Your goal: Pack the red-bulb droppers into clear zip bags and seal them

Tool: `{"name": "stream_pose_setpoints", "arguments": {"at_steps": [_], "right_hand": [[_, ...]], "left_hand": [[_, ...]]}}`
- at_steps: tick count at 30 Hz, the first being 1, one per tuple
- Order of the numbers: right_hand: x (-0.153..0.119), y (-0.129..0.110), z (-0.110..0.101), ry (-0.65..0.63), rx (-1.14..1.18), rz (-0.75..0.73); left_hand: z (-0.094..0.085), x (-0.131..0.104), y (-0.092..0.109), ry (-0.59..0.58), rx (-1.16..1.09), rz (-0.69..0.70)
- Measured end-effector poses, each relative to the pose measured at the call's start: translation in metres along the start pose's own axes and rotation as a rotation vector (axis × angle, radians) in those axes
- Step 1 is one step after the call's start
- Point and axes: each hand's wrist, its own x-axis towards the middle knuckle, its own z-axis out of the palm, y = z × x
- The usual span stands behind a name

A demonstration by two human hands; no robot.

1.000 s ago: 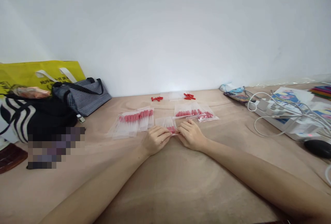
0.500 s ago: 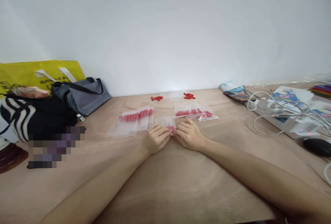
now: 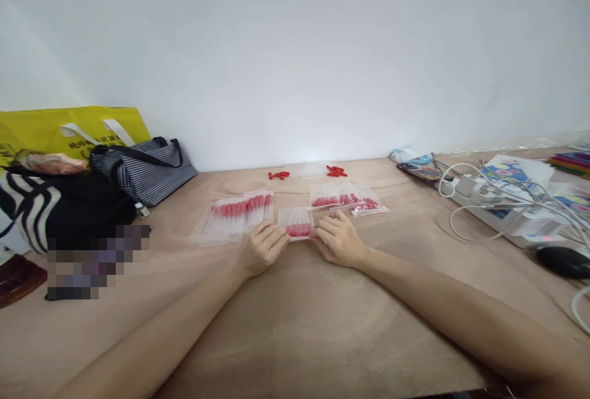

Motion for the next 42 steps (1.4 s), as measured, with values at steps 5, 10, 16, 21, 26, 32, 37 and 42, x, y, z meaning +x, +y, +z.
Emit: {"name": "stream_pose_setpoints", "arguments": {"at_steps": [5,10,16,21,26,32,37,42], "right_hand": [[0.000,0.002,-0.001,-0.002,0.022,0.027],[0.003,0.000,-0.003,0.011,0.037,0.021],[0.002,-0.003,0.003,-0.041,0.067,0.036],[0.000,-0.004,0.015,-0.143,0.140,0.163],[0.000,-0.004,0.023,-0.067,0.328,0.180],[0.010,0.011,0.036,0.160,0.289,0.222],[0.024,0.036,0.049,0.118,0.224,0.347],[0.029,0.050,0.053,-0.243,0.055,0.529]], "left_hand": [[-0.010,-0.011,-0.006,-0.007,-0.006,-0.026],[-0.014,-0.013,-0.006,0.007,-0.075,-0.068],[-0.012,-0.012,-0.005,-0.015,-0.121,-0.095],[-0.012,-0.018,-0.005,-0.007,-0.237,-0.158],[-0.013,-0.021,-0.012,-0.083,-0.263,-0.508],[0.002,-0.028,-0.024,-0.239,-0.066,-0.889],[0.005,-0.031,-0.023,-0.395,-0.122,-0.994],[0.001,-0.025,-0.040,-0.496,-0.055,-1.163]]}}
